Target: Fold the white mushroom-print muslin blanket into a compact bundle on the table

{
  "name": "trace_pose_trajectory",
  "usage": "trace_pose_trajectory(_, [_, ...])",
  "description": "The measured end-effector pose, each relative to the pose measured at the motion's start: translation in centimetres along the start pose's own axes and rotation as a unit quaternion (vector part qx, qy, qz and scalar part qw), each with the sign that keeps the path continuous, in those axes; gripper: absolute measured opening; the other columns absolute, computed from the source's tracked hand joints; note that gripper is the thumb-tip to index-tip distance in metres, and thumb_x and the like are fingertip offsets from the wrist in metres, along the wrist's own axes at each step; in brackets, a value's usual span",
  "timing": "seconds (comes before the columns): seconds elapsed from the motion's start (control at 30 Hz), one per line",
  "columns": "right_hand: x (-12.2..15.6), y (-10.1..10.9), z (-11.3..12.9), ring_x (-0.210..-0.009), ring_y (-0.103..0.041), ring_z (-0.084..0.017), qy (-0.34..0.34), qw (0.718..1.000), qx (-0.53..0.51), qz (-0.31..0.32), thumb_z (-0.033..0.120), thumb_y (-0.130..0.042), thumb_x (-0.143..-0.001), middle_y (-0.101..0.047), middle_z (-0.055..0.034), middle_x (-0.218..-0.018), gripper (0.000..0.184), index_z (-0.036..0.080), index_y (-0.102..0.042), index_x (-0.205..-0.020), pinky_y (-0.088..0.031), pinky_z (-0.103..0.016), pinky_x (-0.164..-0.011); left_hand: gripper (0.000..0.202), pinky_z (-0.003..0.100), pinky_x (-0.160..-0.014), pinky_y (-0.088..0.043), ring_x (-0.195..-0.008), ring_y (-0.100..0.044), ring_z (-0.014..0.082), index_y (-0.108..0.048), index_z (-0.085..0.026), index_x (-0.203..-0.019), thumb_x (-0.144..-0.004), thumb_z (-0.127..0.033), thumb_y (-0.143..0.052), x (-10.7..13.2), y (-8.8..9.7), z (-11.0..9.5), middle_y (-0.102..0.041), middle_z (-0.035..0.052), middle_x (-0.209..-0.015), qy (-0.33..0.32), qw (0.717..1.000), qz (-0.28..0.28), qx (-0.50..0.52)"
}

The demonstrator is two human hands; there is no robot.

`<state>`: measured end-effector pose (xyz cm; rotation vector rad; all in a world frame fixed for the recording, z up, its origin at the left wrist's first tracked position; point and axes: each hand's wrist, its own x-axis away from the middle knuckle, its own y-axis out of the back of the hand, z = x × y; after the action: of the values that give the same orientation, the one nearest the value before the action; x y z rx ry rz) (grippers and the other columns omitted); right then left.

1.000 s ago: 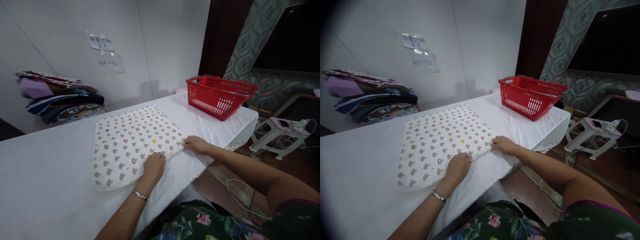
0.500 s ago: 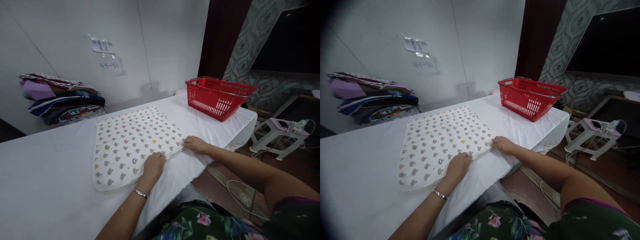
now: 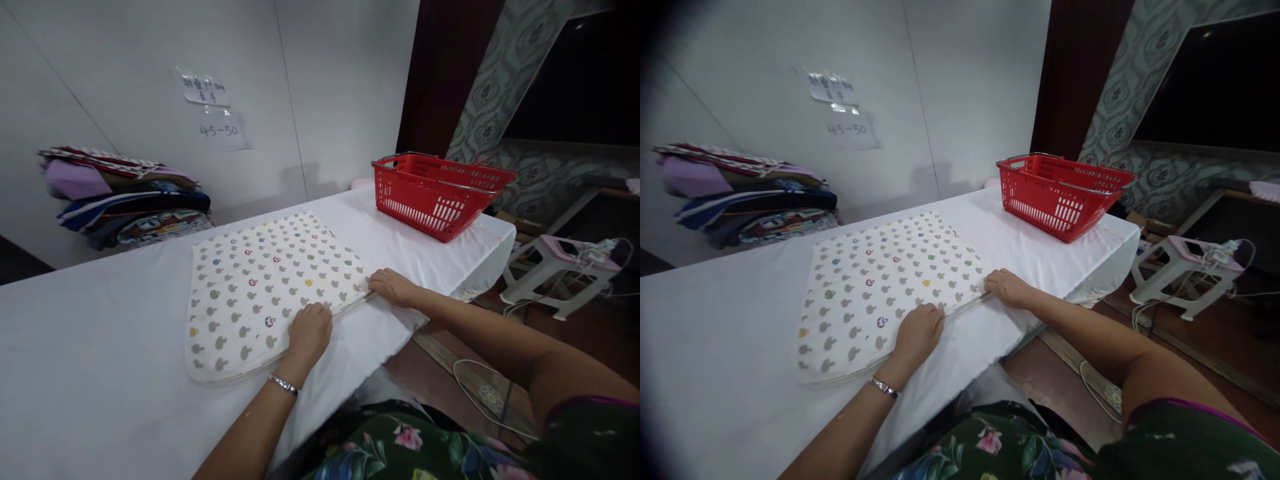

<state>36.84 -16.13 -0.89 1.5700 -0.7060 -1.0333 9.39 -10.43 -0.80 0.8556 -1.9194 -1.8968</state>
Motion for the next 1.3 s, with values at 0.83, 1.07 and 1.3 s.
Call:
trace_pose_trajectory(0.83, [0.9,-0.3,1.1,-0.087,-0.046,-0.020,-0.018,1.000,0.020,0.002,0.017,-0.040,-0.092,-0.059,-0.0101,-0.093,0.021,0.015,-0.060,-0.099,-0.031,-0.033,-0.078,0.016,0.036,-0.074,-0.036,-0.086,-0.049,0.0206,-0.057,-0.019,-0.086,-0.080,-0.008,-0.046,-0.4,-1.0,-0.3,-0.057,0.0039,-0.092,-0.043,0.998,-0.020,-0.037])
trace_pose_trajectory(1.07, [0.9,-0.3,1.3,-0.090,-0.044,-0.022,-0.011,0.999,0.033,0.006,0.019,-0.041,-0.092,-0.057,-0.0099,-0.095,0.022,0.016,-0.061,-0.099,-0.030,-0.034,-0.078,0.015,0.036,-0.074,-0.036,-0.085,-0.047,0.0210,-0.059,-0.017,-0.082,-0.081,-0.007,-0.048,-0.2,-1.5,-0.3,-0.057,0.0052,-0.089,-0.057,0.996,-0.049,-0.056])
trace_pose_trajectory(1.3, [0.9,-0.5,1.7,-0.086,-0.043,-0.021,-0.026,0.999,0.038,0.002,0.021,-0.037,-0.094,-0.057,-0.0085,-0.088,0.026,0.016,-0.062,-0.099,-0.029,-0.034,-0.077,0.019,0.035,-0.074,-0.035,-0.086,-0.046,0.0205,-0.061,-0.018,-0.086,-0.082,-0.007,-0.046,-0.4,-1.2,0.5,-0.056,0.0053,-0.088,-0.054,0.994,-0.080,-0.049])
